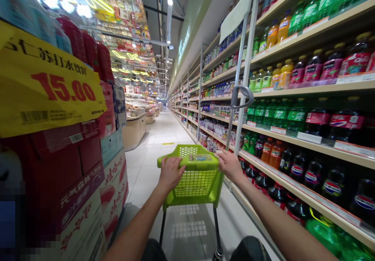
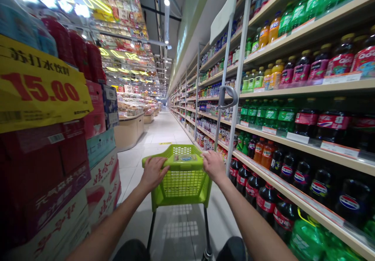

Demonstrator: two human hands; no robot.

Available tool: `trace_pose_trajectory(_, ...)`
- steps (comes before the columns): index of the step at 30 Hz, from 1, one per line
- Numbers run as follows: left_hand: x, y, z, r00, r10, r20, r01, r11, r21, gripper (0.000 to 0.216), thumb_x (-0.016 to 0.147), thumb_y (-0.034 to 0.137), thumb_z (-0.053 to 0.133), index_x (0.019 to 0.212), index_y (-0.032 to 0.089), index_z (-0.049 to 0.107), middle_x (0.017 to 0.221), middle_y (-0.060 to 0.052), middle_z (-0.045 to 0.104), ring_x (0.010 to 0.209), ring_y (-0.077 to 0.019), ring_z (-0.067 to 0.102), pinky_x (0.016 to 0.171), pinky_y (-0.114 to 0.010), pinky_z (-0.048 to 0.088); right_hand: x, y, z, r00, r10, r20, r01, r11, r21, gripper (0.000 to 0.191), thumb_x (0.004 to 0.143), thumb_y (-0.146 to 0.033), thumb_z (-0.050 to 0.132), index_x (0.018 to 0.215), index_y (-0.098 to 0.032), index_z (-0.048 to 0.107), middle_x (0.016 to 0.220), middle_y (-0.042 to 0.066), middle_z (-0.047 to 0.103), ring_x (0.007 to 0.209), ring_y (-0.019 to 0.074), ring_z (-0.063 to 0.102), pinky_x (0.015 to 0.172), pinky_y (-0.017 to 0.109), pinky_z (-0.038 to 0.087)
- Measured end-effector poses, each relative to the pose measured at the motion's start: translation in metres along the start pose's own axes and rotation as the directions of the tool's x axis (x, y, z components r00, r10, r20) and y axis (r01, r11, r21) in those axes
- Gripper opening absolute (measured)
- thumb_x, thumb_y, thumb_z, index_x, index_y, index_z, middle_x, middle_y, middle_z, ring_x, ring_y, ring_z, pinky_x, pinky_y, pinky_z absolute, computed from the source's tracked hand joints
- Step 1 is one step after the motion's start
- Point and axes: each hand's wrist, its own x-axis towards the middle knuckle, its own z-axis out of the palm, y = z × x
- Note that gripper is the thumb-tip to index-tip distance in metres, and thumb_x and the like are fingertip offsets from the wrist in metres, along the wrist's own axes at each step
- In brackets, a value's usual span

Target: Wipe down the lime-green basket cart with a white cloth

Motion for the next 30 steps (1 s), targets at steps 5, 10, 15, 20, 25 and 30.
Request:
trace_pose_trajectory(5,0.000,0.004,0.001,1.000,-0.017,-0.007,0.017,1.000,0.009,0.025,0.080,0.034,0.045,0.097,0.020,0.056,0.102,-0.006,0.062,0.099,-0.0220,0.051,0.096,-0.044,0.025,0.002,-0.014,0.009,0.997,0.062,-0.054,-0.059,0.997,0.053,0.028,0.082,-0.021,0.038,0.101,-0.018,0.059,0.104,0.009,0.058,0.101,0.0209,0.049,0.087,0.036,0.038)
trace_pose_trajectory(10,0.000,0.004,0.001,1.000,-0.006,-0.009,0.006,1.000,0.012,0.025,0.080,0.034,0.044,0.098,0.021,0.055,0.102,-0.005,0.062,0.098,-0.0218,0.051,0.096,-0.044,0.025,0.005,-0.066,0.022,0.972,-0.232,-0.035,0.235,0.960,0.152,0.030,0.079,-0.019,0.044,0.107,-0.022,0.055,0.115,0.009,0.053,0.110,0.0224,0.044,0.095,0.044,0.031)
trace_pose_trajectory(15,-0.001,0.002,0.001,1.000,-0.011,-0.006,0.011,1.000,0.010,0.026,0.081,0.035,0.043,0.099,0.020,0.055,0.102,-0.006,0.061,0.099,-0.0219,0.051,0.097,-0.044,0.025,-0.008,-0.010,0.010,0.997,-0.049,-0.056,0.050,0.998,0.030,0.030,0.082,-0.021,0.039,0.104,-0.022,0.059,0.112,0.009,0.056,0.106,0.0226,0.047,0.090,0.042,0.036)
trace_pose_trajectory(20,0.000,0.009,0.004,1.000,-0.029,-0.009,0.029,1.000,0.004,0.024,0.080,0.034,0.044,0.098,0.021,0.055,0.102,-0.005,0.062,0.100,-0.0220,0.050,0.097,-0.044,0.024,-0.009,0.011,0.011,0.989,0.092,-0.115,-0.092,0.996,0.008,0.032,0.082,-0.020,0.034,0.102,-0.016,0.060,0.109,0.013,0.056,0.107,0.0238,0.047,0.091,0.043,0.037)
trace_pose_trajectory(25,0.002,0.013,0.005,1.000,-0.030,0.008,0.030,1.000,0.009,0.025,0.081,0.033,0.044,0.099,0.020,0.055,0.103,-0.006,0.062,0.101,-0.0222,0.050,0.098,-0.045,0.023,-0.001,-0.048,0.028,0.990,-0.106,-0.096,0.116,0.989,0.097,0.033,0.078,-0.015,0.040,0.106,-0.019,0.058,0.117,0.011,0.052,0.111,0.0230,0.043,0.096,0.045,0.033)
trace_pose_trajectory(30,0.001,0.011,0.004,1.000,-0.024,0.000,0.024,1.000,0.002,0.025,0.081,0.033,0.045,0.101,0.021,0.054,0.103,-0.005,0.061,0.101,-0.0221,0.050,0.097,-0.045,0.024,-0.006,-0.016,0.019,0.994,-0.089,-0.064,0.093,0.994,0.064,0.034,0.080,-0.017,0.038,0.107,-0.017,0.058,0.116,0.011,0.053,0.111,0.0230,0.045,0.094,0.043,0.035)
